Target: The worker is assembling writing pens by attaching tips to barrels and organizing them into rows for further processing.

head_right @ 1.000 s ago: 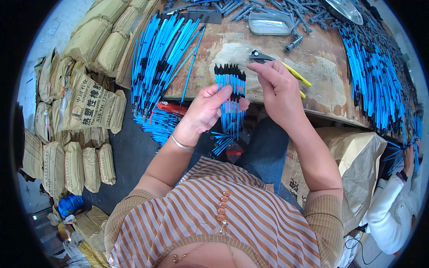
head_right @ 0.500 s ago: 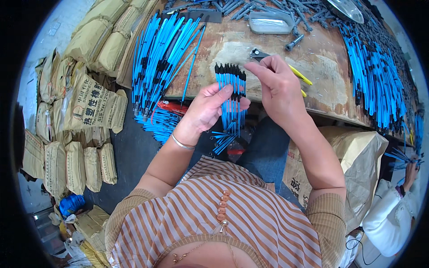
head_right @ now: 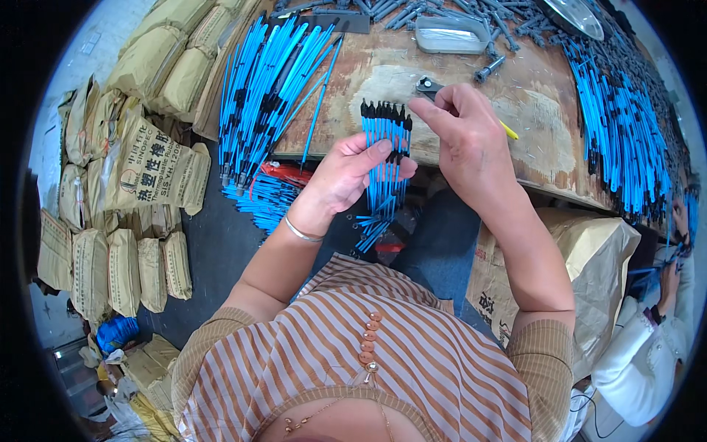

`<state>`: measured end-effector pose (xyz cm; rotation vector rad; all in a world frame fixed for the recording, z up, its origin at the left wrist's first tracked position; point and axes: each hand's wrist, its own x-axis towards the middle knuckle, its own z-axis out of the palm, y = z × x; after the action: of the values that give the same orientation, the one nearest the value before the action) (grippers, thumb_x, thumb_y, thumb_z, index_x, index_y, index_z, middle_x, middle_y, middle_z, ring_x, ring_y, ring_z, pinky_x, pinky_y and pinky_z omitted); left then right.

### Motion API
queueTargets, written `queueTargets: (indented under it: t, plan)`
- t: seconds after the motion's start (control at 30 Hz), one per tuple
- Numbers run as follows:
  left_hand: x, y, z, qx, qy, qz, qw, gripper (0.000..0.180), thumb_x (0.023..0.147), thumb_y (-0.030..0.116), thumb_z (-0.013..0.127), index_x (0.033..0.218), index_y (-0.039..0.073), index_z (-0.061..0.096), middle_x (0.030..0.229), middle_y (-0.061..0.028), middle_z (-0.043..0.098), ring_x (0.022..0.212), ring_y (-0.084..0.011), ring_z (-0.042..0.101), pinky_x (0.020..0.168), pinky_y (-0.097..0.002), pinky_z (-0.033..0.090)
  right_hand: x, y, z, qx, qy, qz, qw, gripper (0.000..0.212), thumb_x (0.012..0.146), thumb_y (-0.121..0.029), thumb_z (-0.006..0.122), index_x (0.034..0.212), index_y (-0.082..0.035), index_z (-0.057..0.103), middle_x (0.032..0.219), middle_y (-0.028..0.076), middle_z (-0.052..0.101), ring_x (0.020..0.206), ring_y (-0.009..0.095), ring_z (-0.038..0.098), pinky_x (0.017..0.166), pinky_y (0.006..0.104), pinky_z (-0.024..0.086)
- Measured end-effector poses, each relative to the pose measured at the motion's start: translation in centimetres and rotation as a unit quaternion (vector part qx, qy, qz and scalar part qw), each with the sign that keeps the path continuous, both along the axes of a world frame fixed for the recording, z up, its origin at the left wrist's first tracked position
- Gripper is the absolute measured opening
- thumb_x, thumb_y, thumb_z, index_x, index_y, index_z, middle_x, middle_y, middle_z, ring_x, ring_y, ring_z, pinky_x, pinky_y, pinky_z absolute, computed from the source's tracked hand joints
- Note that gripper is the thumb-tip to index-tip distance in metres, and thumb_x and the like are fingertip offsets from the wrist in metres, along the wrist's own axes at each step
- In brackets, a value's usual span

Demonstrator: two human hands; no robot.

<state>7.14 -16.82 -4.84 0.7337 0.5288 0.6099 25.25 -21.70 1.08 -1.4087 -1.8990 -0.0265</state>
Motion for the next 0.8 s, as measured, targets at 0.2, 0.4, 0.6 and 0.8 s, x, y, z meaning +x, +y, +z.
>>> queueTargets:
  t: [0.2, 0.4, 0.6, 0.8]
  plan:
    - [-0.2, 0.1, -0.5, 0.032, 0.004, -0.015, 0.999, 0.017, 0.089, 0.006, 0.056, 0.104, -0.001, 0.062, 0.084, -0.0125, 0.067, 0.077, -0.0201, 0.067, 0.070, -0.0254, 0.054, 0.6, 0.8, -0.7, -0.039, 0.107, 0.066, 0.991, 0.031, 0.077, 0.012, 0.053, 0.100, -0.003, 0.066, 0.086, 0.006, 0.052, 0.072, 0.016, 0.049, 0.063, 0.0250, 0.039]
    - [-0.3, 0.3, -0.5, 0.043, 0.011, -0.019, 0.999, 0.017, 0.089, 0.005, 0.056, 0.103, -0.001, 0.063, 0.084, -0.0127, 0.067, 0.077, -0.0195, 0.067, 0.070, -0.0249, 0.054, 0.7, 1.0, -0.5, -0.057, 0.116, 0.083, 0.988, 0.029, 0.079, 0.011, 0.053, 0.100, -0.003, 0.066, 0.086, 0.005, 0.052, 0.072, 0.016, 0.049, 0.063, 0.0247, 0.039]
    - [-0.4, 0.4, -0.6, 0.041, 0.006, -0.035, 0.999, 0.021, 0.087, 0.006, 0.059, 0.106, -0.002, 0.061, 0.088, -0.0166, 0.067, 0.082, -0.0256, 0.067, 0.076, -0.0307, 0.055, 0.3, 1.0, 0.1, -0.042, 0.087, 0.087, 0.991, 0.030, 0.079, 0.012, 0.053, 0.102, -0.003, 0.066, 0.086, 0.005, 0.052, 0.072, 0.016, 0.049, 0.062, 0.0246, 0.039]
    - [-0.2, 0.2, -0.6, 0.055, 0.019, -0.028, 0.998, 0.020, 0.086, 0.003, 0.059, 0.106, -0.002, 0.061, 0.087, -0.0163, 0.067, 0.082, -0.0252, 0.067, 0.076, -0.0304, 0.054, 0.3, 0.6, 0.7, -0.031, 0.002, 0.060, 0.998, 0.031, 0.078, 0.013, 0.052, 0.101, -0.003, 0.066, 0.086, 0.006, 0.053, 0.072, 0.017, 0.049, 0.061, 0.0250, 0.039]
